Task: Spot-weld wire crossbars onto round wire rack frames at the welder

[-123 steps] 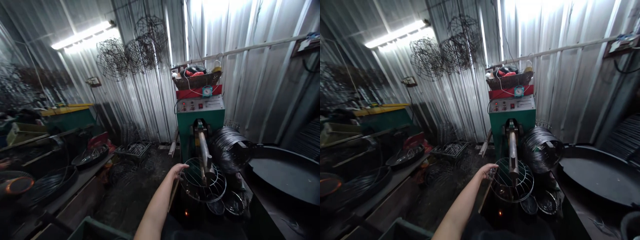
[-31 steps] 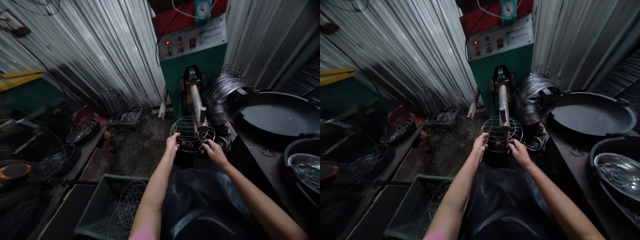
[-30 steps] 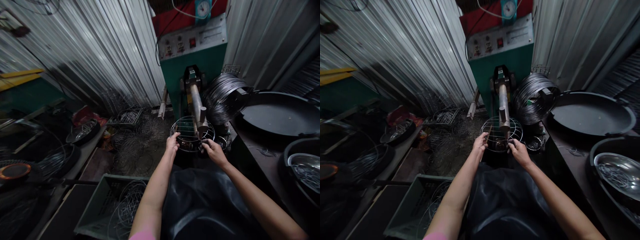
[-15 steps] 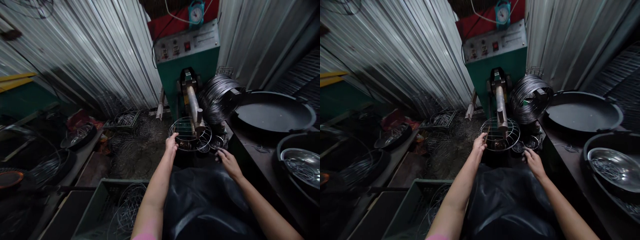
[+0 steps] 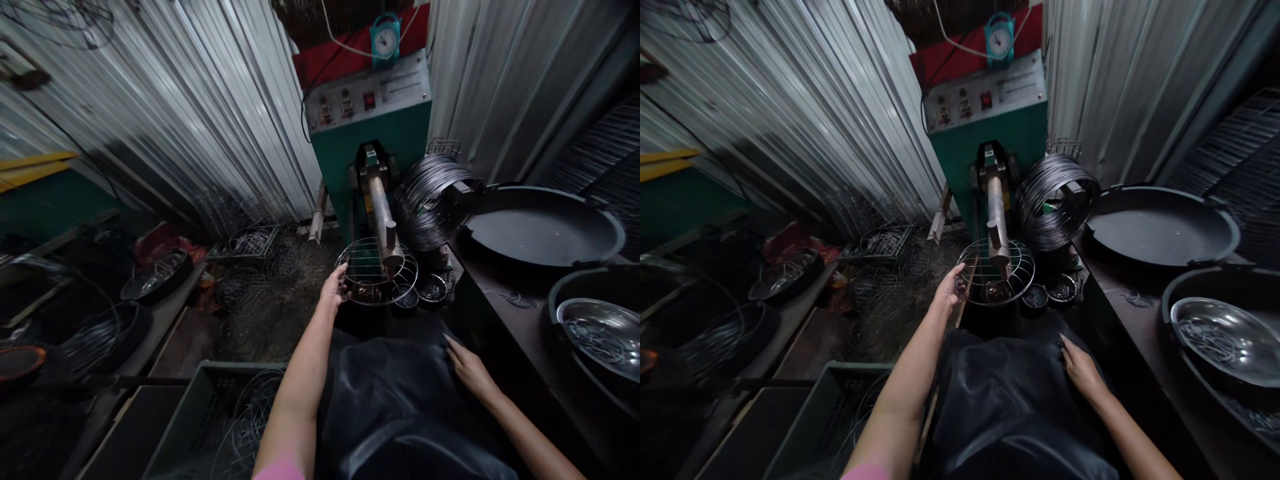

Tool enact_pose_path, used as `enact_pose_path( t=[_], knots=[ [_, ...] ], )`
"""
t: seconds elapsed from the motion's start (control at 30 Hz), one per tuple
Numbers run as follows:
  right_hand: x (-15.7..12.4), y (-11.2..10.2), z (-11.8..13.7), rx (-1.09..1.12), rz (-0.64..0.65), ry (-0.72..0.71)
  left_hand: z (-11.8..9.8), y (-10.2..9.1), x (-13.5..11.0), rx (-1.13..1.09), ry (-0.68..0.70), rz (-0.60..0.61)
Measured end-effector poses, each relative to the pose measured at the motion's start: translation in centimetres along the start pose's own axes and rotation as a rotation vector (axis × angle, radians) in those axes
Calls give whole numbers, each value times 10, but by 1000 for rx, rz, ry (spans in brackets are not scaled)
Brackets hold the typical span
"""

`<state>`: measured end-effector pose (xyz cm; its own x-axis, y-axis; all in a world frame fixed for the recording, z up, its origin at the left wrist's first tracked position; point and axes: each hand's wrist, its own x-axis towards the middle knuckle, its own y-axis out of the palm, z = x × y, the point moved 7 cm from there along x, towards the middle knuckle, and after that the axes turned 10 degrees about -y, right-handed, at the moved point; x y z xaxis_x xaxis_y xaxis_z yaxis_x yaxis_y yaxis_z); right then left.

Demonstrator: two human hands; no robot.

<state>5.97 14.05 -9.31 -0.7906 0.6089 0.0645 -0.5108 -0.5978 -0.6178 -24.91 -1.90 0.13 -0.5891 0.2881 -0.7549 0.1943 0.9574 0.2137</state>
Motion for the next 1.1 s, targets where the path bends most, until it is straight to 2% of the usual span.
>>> enact_pose_path(
  t=[0.1, 0.2, 0.33, 0.43, 0.57, 0.7, 0.83, 0.93, 1.1],
  knots=[
    [8, 4, -1, -19, 13, 48, -4, 2, 4, 59, -34, 34],
    [10, 5, 3, 19, -2, 79, -2, 5, 3, 47, -5, 34],
    [7, 2, 19, 272, 12, 145, 6, 0, -9, -77, 121, -31],
    [12, -7, 44, 460, -32, 178, 12, -4, -19, -142, 198, -59],
    [34, -14, 85, 562, -138, 81, 18, -3, -27, -169, 216, -54],
    [59, -11, 120, 682, -174, -33, 17, -4, -30, -184, 264, -77],
    [75, -13, 153, 681, -196, -201, 19, -4, -30, -203, 280, -69],
    [81, -9, 166, 559, -209, -272, 20, -4, -31, -213, 281, -57],
    [83, 4, 166, 385, -184, -329, 17, -5, -35, -203, 337, -52]
  ],
)
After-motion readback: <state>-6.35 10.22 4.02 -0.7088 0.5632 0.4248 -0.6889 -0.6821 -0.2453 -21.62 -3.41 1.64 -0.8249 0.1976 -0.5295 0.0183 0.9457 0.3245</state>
